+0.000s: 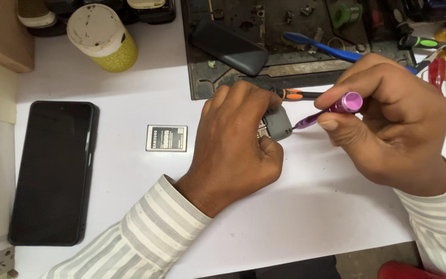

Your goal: The person uses a small purple precision screwdriver to unscrew the back of a feature phone, then pries off the back cover and removes the battery. They continue prying along the seam of the housing with a screwdriver and by hand, working the cover and internal parts loose on the workbench.

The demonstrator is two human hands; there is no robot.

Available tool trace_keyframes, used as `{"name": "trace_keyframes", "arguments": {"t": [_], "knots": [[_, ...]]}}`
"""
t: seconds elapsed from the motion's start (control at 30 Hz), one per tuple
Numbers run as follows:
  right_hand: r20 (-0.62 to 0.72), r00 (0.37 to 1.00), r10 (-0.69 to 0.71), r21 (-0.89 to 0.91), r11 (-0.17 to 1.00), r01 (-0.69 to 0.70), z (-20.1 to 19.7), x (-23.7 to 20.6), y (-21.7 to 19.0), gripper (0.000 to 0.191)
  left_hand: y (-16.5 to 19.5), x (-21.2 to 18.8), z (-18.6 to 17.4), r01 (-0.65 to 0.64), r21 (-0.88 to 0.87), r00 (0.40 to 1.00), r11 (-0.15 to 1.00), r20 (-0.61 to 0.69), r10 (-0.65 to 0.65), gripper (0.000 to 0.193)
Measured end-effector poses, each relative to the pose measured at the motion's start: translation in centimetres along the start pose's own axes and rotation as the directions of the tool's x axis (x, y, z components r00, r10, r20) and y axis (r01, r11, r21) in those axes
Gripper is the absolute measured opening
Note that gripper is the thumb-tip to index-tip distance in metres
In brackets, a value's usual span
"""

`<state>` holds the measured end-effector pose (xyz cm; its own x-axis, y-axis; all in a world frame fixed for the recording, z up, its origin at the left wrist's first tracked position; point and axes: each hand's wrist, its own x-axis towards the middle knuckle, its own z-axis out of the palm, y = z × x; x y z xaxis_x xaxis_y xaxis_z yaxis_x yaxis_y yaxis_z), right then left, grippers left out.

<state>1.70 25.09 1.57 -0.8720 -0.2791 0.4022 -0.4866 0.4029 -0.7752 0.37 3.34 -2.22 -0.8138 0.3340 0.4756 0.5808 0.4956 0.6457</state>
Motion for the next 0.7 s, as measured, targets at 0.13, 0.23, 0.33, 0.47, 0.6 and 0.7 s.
{"name": "trace_keyframes", "arguments": {"t": [0.13, 0.23, 0.33, 0.47, 0.6, 0.7], "knots": [[0.002, 0.997, -0.073, -0.065, 0.995, 0.073, -0.1, -0.2, 0.6, 0.021, 0.0, 0.0, 0.0, 0.001, 0.009, 1.000, 1.000, 0.015, -0.001, 0.043], [-0.021, 0.996, -0.089, -0.068, 0.994, 0.088, 0.0, -0.4, 1.0, 0.021, 0.2, 0.0, -0.1, -0.008, 0.018, 1.000, 1.000, 0.013, 0.008, 0.047], [-0.071, 0.995, -0.071, -0.081, 0.995, 0.065, 0.2, -0.5, 1.3, 0.021, 0.5, 0.0, -0.5, -0.019, 0.045, 1.000, 0.999, 0.005, 0.019, 0.050], [-0.245, 0.968, -0.046, 0.043, 0.997, 0.058, 0.4, -0.7, 0.9, 0.021, 0.9, 0.1, -1.2, -0.032, 0.100, 0.999, 0.994, -0.002, 0.032, 0.050], [-0.385, 0.922, -0.035, 0.090, 0.993, 0.075, 0.0, 0.0, 0.8, 0.019, 1.4, 0.3, -1.6, 0.023, 0.183, 0.996, 0.983, 0.075, -0.037, 0.055], [-0.386, 0.922, -0.033, 0.068, 0.996, 0.064, -0.1, 0.2, 0.9, 0.019, 1.7, 0.4, -1.7, 0.020, 0.206, 0.995, 0.978, 0.089, -0.039, 0.058]]}}
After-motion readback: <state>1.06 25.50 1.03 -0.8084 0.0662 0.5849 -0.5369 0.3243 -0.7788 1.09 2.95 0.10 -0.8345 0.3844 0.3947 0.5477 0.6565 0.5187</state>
